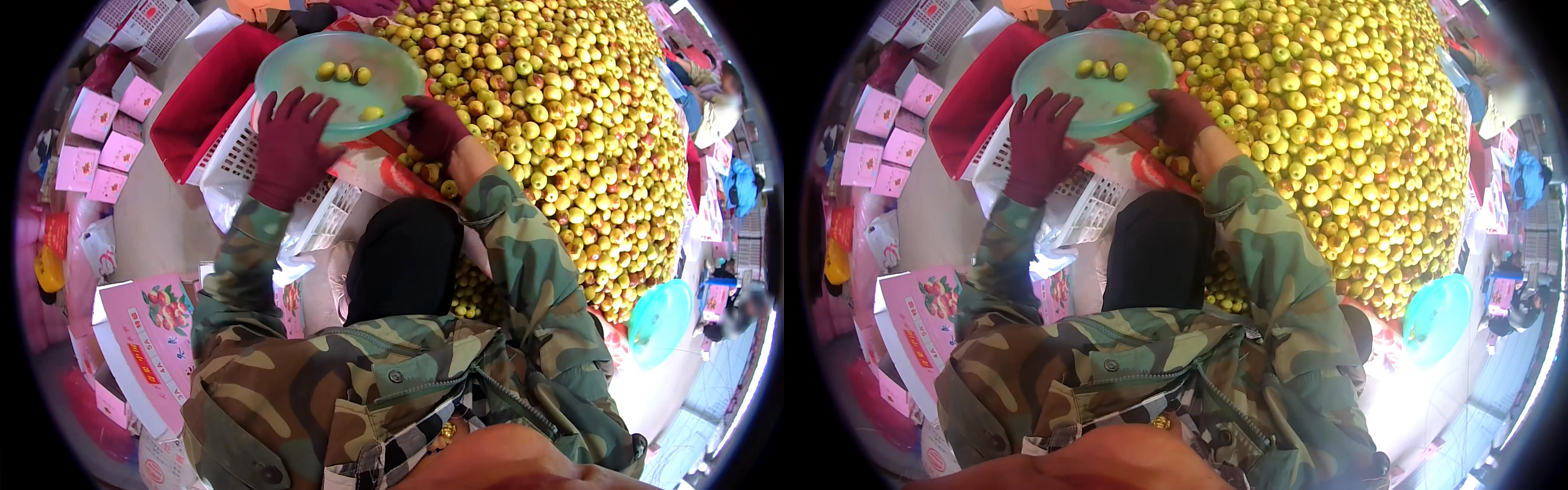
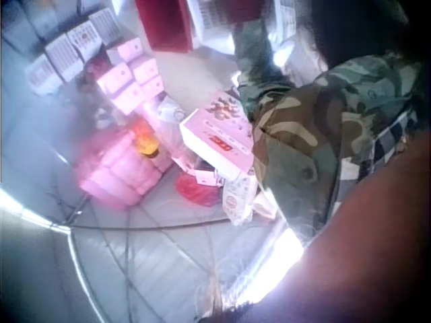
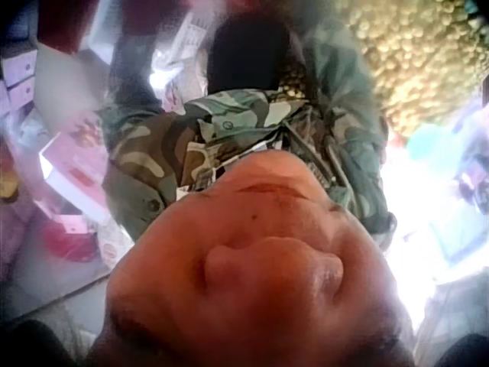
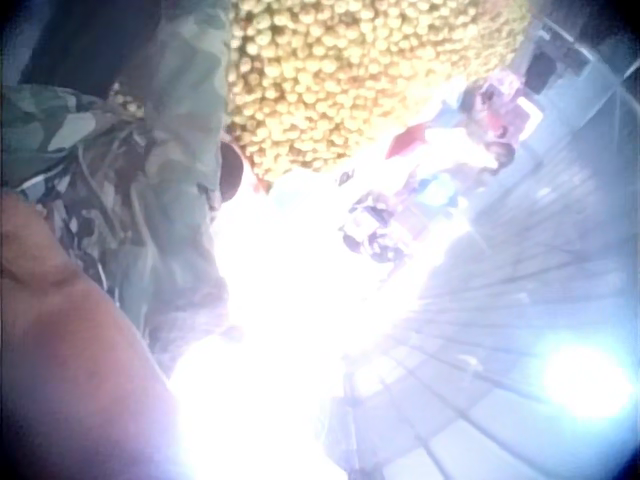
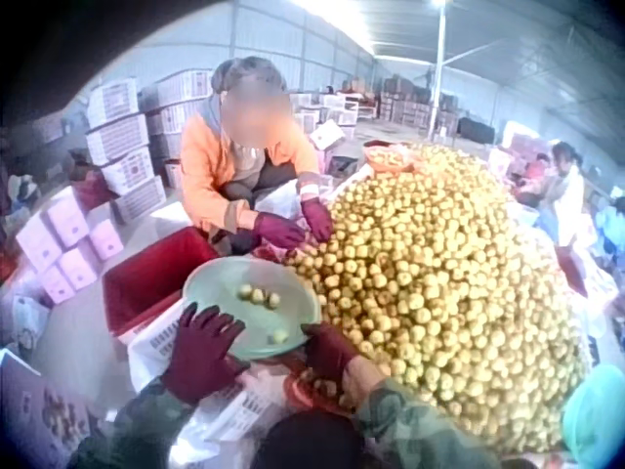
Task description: The person sits at a large pile of yellow-green plums and sorts them by hand, picking individual fruits and placing them into a green bowl. The person repeatedly scoops and transfers plums from the main pile into the bowl.
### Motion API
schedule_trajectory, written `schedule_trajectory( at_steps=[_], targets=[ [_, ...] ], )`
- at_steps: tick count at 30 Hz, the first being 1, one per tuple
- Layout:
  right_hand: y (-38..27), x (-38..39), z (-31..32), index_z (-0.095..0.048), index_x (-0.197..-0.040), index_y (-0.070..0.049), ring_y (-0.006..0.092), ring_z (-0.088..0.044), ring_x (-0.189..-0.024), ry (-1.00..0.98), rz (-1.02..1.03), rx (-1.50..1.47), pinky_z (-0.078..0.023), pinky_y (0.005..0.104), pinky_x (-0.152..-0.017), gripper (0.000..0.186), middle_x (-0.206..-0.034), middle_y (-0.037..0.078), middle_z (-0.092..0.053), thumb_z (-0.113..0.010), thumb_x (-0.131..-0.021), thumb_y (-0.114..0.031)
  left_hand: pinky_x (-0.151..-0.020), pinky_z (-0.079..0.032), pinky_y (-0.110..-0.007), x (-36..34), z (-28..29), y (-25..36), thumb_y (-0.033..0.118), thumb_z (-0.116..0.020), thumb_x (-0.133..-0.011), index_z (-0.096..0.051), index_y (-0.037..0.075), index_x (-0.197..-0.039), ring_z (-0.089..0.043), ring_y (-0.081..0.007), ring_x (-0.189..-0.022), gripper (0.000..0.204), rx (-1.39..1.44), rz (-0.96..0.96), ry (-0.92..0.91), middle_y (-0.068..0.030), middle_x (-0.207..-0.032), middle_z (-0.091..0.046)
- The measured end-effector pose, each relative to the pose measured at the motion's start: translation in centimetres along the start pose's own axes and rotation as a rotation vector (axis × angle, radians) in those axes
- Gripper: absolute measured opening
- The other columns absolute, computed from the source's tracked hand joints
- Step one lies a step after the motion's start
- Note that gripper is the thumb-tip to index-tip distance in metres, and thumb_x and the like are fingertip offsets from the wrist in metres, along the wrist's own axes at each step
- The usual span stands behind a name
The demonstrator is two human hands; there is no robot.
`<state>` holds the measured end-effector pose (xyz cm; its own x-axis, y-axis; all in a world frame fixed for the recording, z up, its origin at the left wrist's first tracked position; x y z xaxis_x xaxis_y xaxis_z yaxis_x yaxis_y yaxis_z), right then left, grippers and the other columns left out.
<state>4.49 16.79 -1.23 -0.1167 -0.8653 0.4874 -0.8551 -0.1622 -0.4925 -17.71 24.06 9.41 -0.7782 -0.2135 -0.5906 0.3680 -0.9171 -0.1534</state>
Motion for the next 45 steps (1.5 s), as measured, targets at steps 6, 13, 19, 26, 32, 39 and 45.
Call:
schedule_trajectory(
  at_steps=[6, 13, 19, 26, 32, 39, 45],
  targets=[
    [0.8, -1.5, 0.5, -0.049, -0.123, 0.003, 0.0329, -0.068, -0.087, 0.229, 0.004, 0.115, -0.062, 0.0452, -0.073, 0.033, -0.106, 0.021, -0.062, -0.056, -0.096, -0.015, -0.068, -0.048, -0.041, -1.4, -3.6, -4.8, 0.025, -0.08, -0.067, -0.066, 0.009, -0.075, -0.061, -0.0292, -0.073, 0.023, 0.25, -0.206, -0.414, -0.0074, -0.074, -0.06],
    [-2.1, -0.6, 1.0, -0.052, -0.117, 0.006, 0.032, -0.067, -0.074, 0.405, 0.142, 0.244, -0.063, 0.0344, -0.056, 0.031, -0.1, 0.02, -0.061, -0.058, -0.094, -0.014, -0.067, -0.05, -0.045, -1.2, -9.9, -4.0, 0.031, -0.075, -0.069, -0.066, 0.014, -0.076, -0.064, -0.0319, -0.075, 0.02, 0.296, -0.141, -0.366, -0.0073, -0.076, -0.063],
    [-3.2, 2.1, 0.4, -0.055, -0.118, 0.006, 0.0298, -0.069, -0.08, 0.368, 0.22, 0.398, -0.062, 0.0373, -0.063, 0.034, -0.107, 0.02, -0.063, -0.059, -0.092, -0.016, -0.066, -0.05, -0.045, -1.6, -9.9, -3.6, 0.033, -0.075, -0.071, -0.067, 0.014, -0.076, -0.064, -0.0322, -0.075, 0.021, 0.307, -0.153, -0.409, -0.0075, -0.077, -0.064],
    [0.8, 16.7, 4.7, -0.056, -0.126, -0.004, 0.0354, -0.058, -0.111, 0.308, 1.037, 1.627, -0.048, 0.0422, -0.094, 0.048, -0.119, 0.018, -0.059, -0.069, -0.082, -0.018, -0.091, -0.046, -0.044, -2.2, -6.8, -1.7, 0.029, -0.083, -0.068, -0.07, 0.008, -0.104, -0.061, -0.034, -0.1, 0.044, 0.479, -0.243, -0.346, -0.0126, -0.098, -0.066],
    [3.8, 31.0, 12.5, -0.05, -0.132, -0.007, 0.0346, -0.04, -0.137, 0.31, 0.759, 2.219, -0.032, 0.0514, -0.112, 0.069, -0.141, 0.016, -0.048, -0.079, -0.071, -0.021, -0.105, -0.04, -0.048, -1.8, -1.4, 6.6, 0.015, -0.086, -0.065, -0.06, 0.009, -0.124, -0.048, -0.0368, -0.127, 0.065, 0.619, -0.264, -0.323, -0.014, -0.127, -0.056],
    [-0.4, 34.7, 16.6, -0.049, -0.132, -0.019, 0.0322, -0.039, -0.139, -0.142, 0.63, 2.427, -0.029, 0.0542, -0.116, 0.061, -0.147, 0.01, -0.043, -0.074, -0.078, -0.032, -0.116, -0.023, -0.054, -4.1, -3.5, 21.9, 0.032, -0.077, -0.078, -0.052, 0.016, -0.137, -0.033, -0.0374, -0.141, 0.066, 0.751, -0.744, -0.54, -0.0127, -0.144, -0.045],
    [-4.1, 33.9, 19.2, -0.06, -0.129, -0.026, 0.0282, -0.039, -0.139, 0.057, 0.707, 2.541, -0.029, 0.0521, -0.115, 0.047, -0.147, 0.007, -0.045, -0.065, -0.083, -0.022, -0.117, -0.019, -0.059, -5.7, -7.6, 28.1, 0.046, -0.069, -0.081, -0.048, 0.023, -0.141, -0.031, -0.0358, -0.143, 0.068, 0.538, -1.179, -0.572, -0.0108, -0.152, -0.035]
  ],
)
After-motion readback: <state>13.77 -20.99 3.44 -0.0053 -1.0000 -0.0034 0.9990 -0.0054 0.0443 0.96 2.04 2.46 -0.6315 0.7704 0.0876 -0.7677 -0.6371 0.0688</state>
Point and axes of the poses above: each hand's wrist, its own x-axis away from the middle knuckle, its own z-axis out of the back of the hand, y = z × x, the point moved 1 cm from there along -x, towards the middle knuckle
